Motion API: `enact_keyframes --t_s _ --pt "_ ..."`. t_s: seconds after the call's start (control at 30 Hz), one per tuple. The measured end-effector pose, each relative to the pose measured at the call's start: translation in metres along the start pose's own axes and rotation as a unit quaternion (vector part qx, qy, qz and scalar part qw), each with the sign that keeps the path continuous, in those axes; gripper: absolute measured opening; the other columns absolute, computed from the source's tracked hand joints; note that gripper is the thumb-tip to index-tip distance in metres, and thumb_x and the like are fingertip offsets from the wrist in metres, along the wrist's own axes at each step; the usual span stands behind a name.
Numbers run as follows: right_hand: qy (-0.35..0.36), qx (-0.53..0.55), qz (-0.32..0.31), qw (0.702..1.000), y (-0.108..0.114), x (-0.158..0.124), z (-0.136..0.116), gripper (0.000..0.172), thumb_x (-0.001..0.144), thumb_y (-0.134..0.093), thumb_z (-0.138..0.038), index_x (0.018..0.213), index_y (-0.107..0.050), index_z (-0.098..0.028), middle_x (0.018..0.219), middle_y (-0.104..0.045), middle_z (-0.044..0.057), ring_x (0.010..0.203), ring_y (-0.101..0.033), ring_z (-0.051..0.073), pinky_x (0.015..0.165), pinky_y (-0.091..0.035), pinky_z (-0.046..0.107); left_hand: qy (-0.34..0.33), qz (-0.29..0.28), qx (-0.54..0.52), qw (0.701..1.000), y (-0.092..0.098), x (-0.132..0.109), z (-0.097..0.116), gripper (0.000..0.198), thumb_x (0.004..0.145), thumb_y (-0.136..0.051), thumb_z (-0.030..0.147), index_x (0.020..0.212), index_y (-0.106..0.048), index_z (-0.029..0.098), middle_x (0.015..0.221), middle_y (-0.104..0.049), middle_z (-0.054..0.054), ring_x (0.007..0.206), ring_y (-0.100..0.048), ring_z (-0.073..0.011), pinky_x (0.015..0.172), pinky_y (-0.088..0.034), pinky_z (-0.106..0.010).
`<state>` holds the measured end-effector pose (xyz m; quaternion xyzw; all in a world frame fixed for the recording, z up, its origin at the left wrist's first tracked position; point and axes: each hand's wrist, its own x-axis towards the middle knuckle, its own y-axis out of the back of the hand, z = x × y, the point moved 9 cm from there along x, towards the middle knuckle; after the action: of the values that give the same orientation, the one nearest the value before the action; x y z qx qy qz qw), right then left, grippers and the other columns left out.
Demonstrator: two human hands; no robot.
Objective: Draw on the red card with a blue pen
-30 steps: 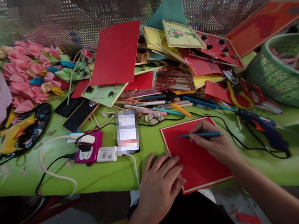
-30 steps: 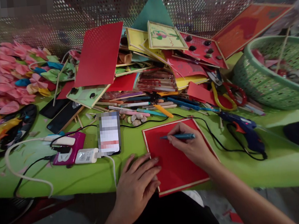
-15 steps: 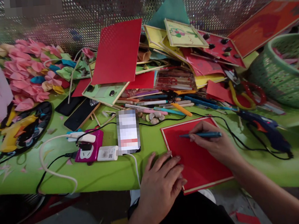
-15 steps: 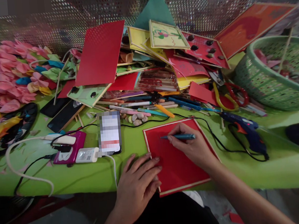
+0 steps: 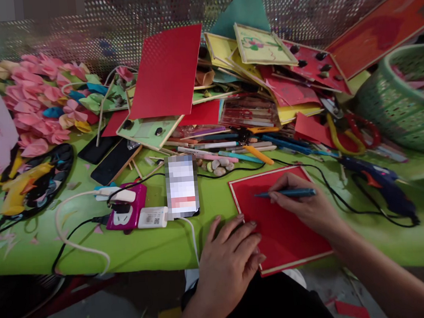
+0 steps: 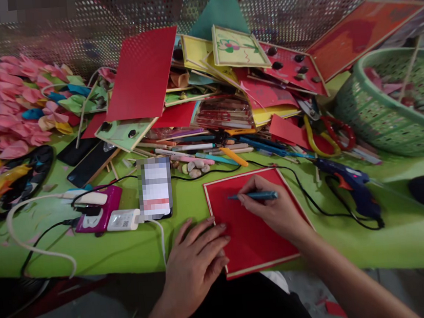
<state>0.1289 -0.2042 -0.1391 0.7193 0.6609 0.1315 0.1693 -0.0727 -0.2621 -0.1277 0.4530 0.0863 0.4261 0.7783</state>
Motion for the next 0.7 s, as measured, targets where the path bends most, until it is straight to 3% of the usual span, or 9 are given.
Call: enact_keyframes --t_s 0.4,0.7 --pt "0.003 0.004 -0.012 1.000 -0.003 0.000 -0.007 0.016 0.088 -0.072 -0.038 0.082 -0.068 -0.024 0.073 -0.067 0.001 0.067 -0.059 0.018 0.063 -0.045 0.030 0.003 0.001 0.008 1.000 -0.002 -0.001 -0.001 0.024 0.102 -0.059 0.037 0.123 -0.069 0.030 0.137 -0.071 0.005 0.136 -0.055 -0.0167 0.125 -0.025 -0.043" --pt "-0.014 0.011 0.077 0.997 0.021 0.001 0.001 0.018 0.085 -0.073 -0.038 0.075 -0.064 -0.026 0.067 -0.063 -0.001 0.062 -0.053 0.017 0.060 -0.041 0.032 -0.013 -0.030 0.027 0.999 0.000 0.003 0.002 0.026 0.102 -0.058 0.031 0.126 -0.068 0.028 0.140 -0.069 0.003 0.135 -0.056 -0.0196 0.123 -0.026 -0.045"
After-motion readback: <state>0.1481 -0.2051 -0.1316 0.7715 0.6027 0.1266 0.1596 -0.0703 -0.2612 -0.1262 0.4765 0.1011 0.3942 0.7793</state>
